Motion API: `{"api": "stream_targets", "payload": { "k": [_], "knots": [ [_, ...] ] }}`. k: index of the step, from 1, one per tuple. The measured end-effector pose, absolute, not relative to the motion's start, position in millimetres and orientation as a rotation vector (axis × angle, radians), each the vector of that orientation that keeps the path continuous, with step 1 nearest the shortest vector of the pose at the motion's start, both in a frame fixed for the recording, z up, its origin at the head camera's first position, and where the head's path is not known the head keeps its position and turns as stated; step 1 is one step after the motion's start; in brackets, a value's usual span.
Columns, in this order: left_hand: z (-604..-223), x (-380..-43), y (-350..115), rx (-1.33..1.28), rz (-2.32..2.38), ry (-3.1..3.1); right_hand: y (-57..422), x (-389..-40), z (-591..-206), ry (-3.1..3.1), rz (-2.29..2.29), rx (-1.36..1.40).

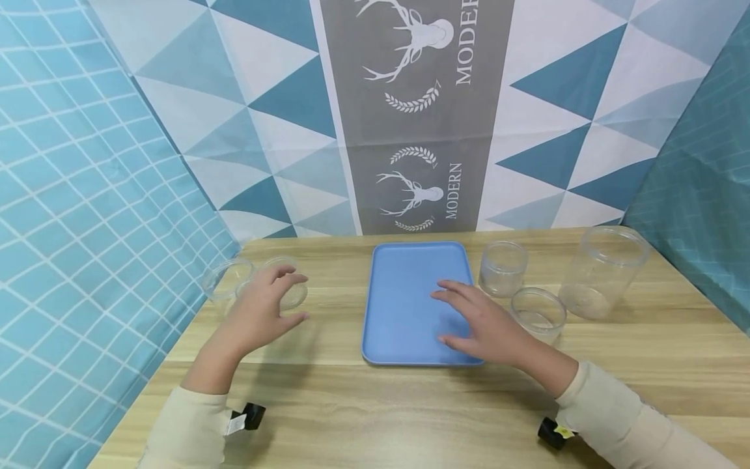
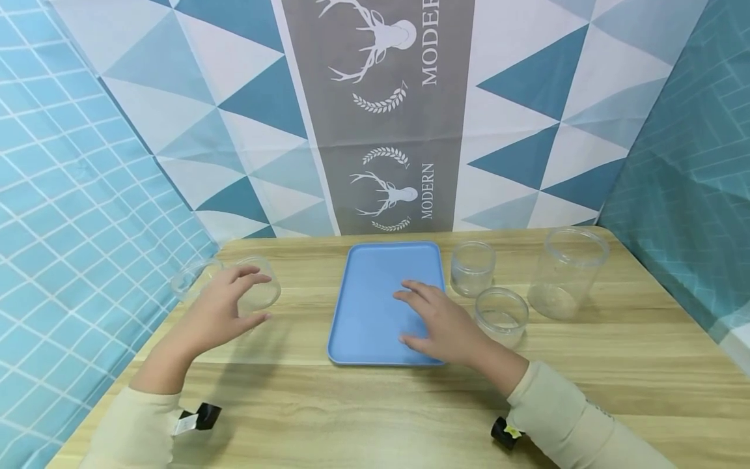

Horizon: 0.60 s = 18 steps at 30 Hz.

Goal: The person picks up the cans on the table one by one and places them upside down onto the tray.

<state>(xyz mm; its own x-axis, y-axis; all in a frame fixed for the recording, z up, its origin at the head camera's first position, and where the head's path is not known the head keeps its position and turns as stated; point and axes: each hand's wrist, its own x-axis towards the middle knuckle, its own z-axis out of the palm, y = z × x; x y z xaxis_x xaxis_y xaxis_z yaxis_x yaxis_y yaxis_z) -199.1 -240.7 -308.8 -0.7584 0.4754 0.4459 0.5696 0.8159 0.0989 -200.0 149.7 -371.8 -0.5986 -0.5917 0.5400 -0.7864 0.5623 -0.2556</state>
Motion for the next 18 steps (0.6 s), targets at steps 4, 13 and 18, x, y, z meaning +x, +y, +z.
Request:
{"api": "stream_targets", "payload": {
  "k": [4,13,18],
  "knots": [
    [-303.5,-196.6,-251.4,-0.731,-0.33,-2.616,149.6,-200.5,-372.4,-2.405,0.659,1.136],
    [-295.4,-194.4,-272.4,-0.729,-0.348,-2.551,145.5,-200.9,-375.1,-2.373,0.664,1.143],
    [-289.5,-193.7,-281.0,-0.717,-0.338,-2.579,142.1,-199.5,-375.3,-2.403,0.69,1.137]
  ]
}}
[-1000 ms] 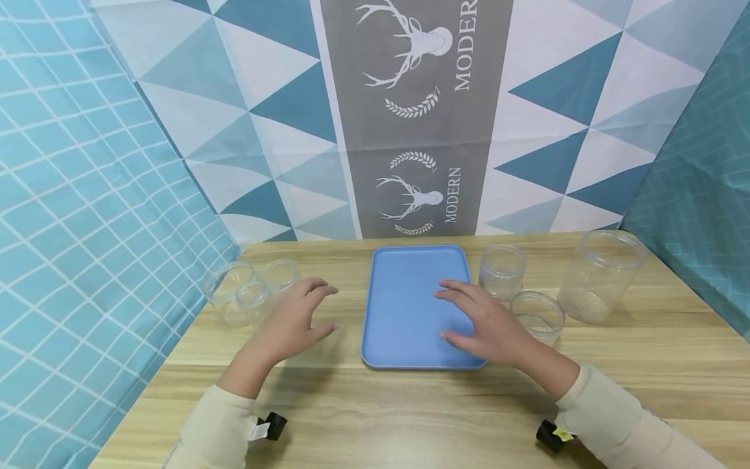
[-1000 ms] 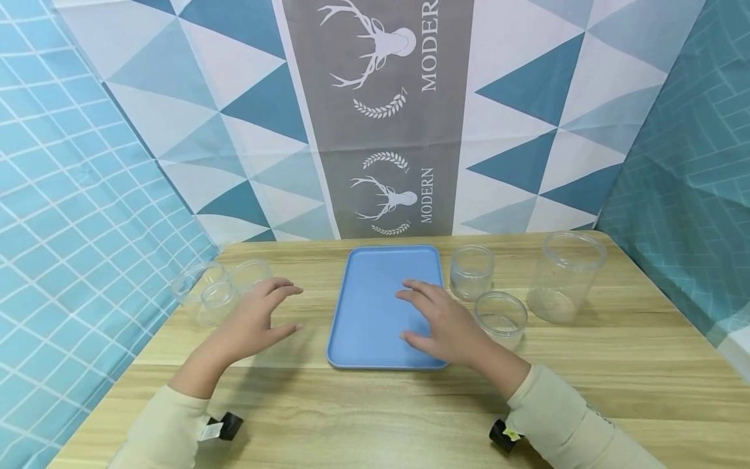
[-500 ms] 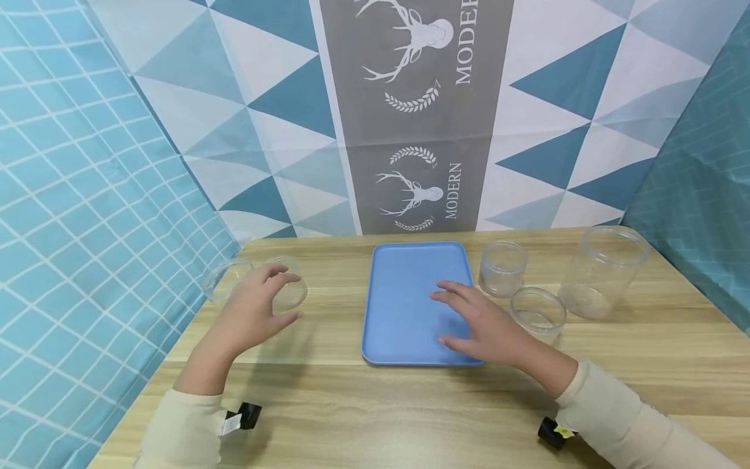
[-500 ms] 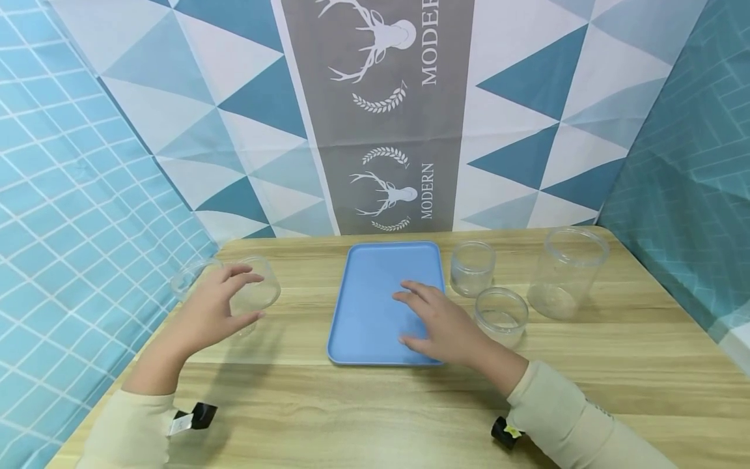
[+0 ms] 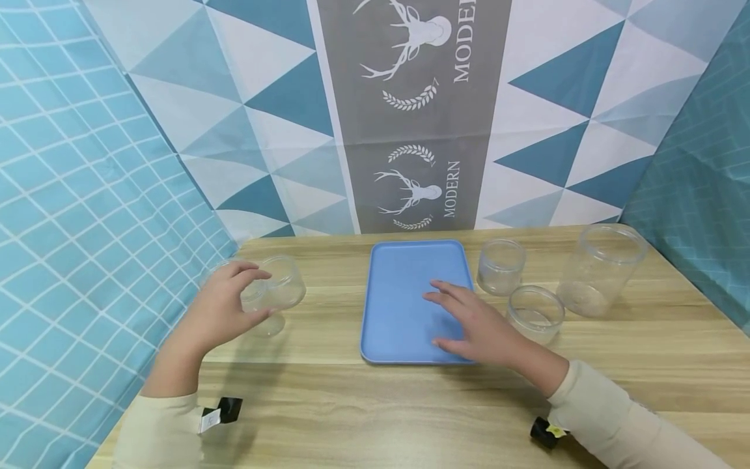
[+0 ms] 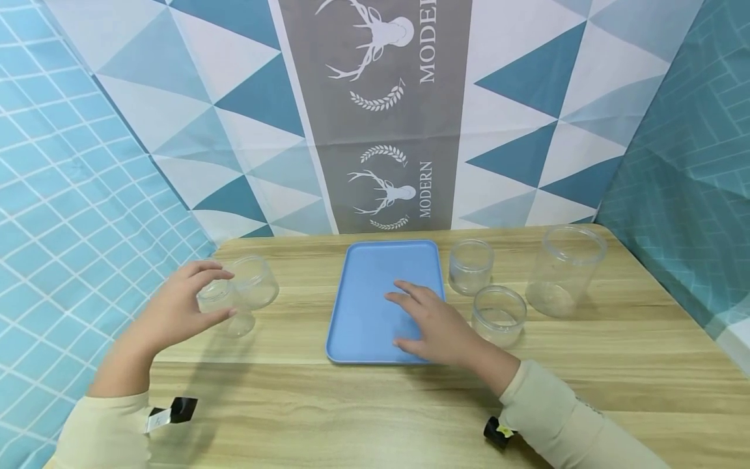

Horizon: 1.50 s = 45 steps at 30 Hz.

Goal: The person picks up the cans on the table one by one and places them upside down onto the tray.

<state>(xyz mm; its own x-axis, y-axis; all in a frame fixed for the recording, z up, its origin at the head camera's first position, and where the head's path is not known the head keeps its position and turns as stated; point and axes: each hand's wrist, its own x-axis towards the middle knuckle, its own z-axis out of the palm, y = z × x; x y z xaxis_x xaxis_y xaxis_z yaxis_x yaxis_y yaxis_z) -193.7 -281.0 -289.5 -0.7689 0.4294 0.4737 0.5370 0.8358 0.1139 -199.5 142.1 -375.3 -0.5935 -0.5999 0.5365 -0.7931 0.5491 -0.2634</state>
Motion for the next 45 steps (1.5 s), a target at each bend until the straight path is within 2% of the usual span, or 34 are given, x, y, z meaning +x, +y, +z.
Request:
{"api": "stream_targets", "payload": {
  "k": [22,36,45],
  "knots": [
    [-281.1,-193.8,-307.5,-0.6,-0.382,-2.748,117.0,-199.8,-381.8,-2.336,0.845,1.149],
    [-277.7,-209.6,-313.5,-0.574,-0.421,-2.868,107.5,-200.7,-384.3,-2.373,0.93,1.157],
    [-289.8,-218.2,-314.3,-0.52,-0.469,-2.881,103.6,-200.2,-382.1,-2.442,0.932,1.123]
  ]
}}
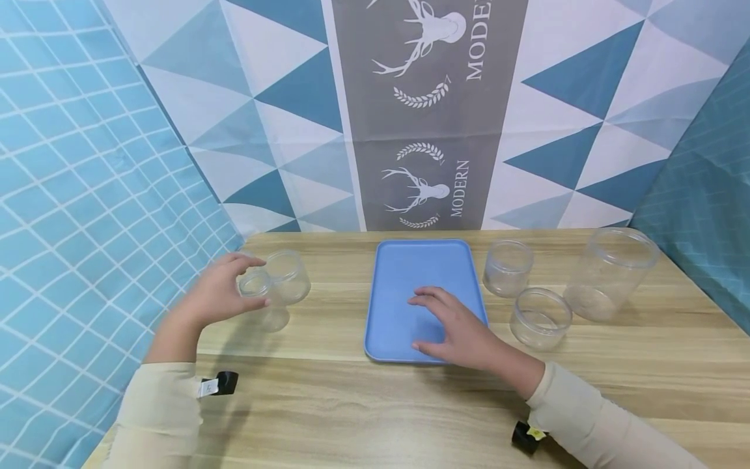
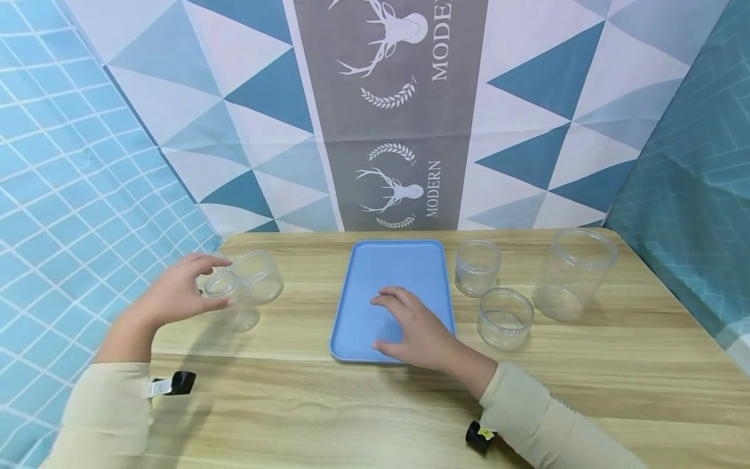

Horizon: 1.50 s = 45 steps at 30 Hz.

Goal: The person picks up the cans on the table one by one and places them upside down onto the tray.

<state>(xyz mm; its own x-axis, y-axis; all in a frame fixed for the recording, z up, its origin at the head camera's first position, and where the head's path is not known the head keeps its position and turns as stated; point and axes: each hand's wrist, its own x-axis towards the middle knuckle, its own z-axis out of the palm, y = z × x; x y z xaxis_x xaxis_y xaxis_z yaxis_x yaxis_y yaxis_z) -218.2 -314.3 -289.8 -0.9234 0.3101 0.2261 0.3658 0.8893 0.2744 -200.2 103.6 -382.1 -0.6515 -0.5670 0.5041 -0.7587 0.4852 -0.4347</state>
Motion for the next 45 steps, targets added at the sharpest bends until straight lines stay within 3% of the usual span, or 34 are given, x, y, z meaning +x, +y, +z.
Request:
{"api": "stream_targets", "payload": {
  "k": [27,45],
  "knots": [
    [-306.1,-220.5,-311.1,-0.448,-0.485,-2.882,105.5,-196.9,-379.2,-2.51,0.941,1.092],
    [-304.4,-222.3,-284.0,-0.569,-0.491,-2.711,111.8,-199.8,-381.5,-2.466,0.945,1.073]
  ]
}}
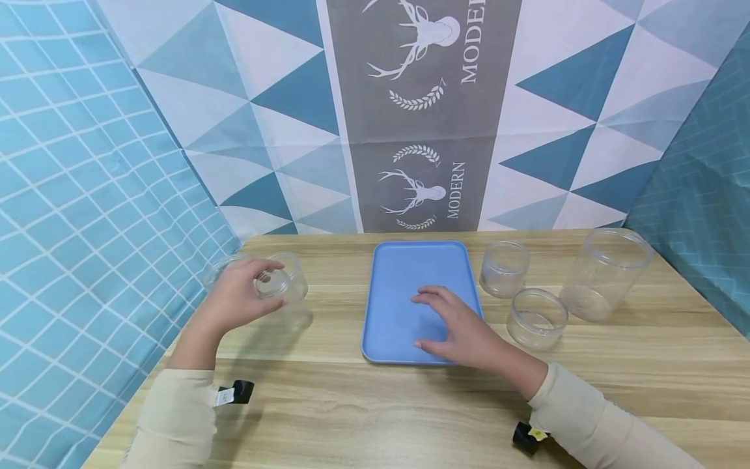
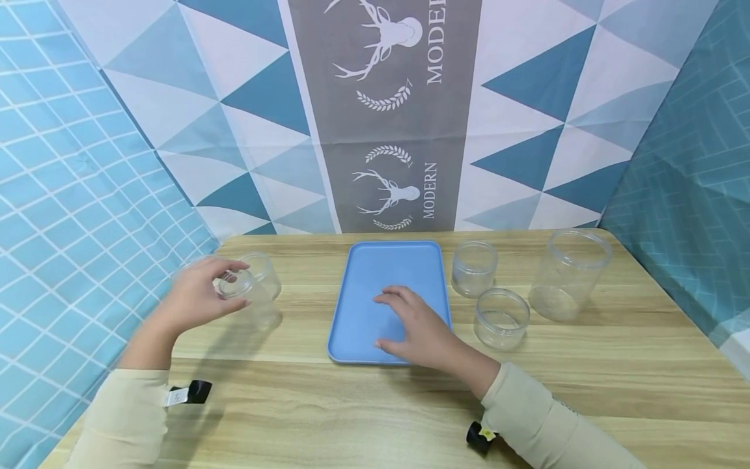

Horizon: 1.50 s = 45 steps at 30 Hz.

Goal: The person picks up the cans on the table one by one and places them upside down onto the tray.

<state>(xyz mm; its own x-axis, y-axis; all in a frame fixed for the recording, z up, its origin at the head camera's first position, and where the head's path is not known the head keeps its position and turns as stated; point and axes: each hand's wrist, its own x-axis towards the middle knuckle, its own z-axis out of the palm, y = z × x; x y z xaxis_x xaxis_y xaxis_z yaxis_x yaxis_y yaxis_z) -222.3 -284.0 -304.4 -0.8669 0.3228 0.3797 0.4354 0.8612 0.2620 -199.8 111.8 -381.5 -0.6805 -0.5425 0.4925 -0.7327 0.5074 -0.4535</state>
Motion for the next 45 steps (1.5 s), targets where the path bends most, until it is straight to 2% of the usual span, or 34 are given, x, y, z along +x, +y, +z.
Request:
{"api": "stream_targets", "payload": {
  "k": [28,45],
  "knots": [
    [-307.2,-224.4,-228.7,-0.814,-0.657,-2.456,123.4,-199.3,-379.1,-2.454,1.067,0.986],
    [-314.0,-228.4,-206.0,-0.896,-0.828,-2.324,129.5,-199.5,-374.0,-2.405,1.314,0.944]
  ]
}}
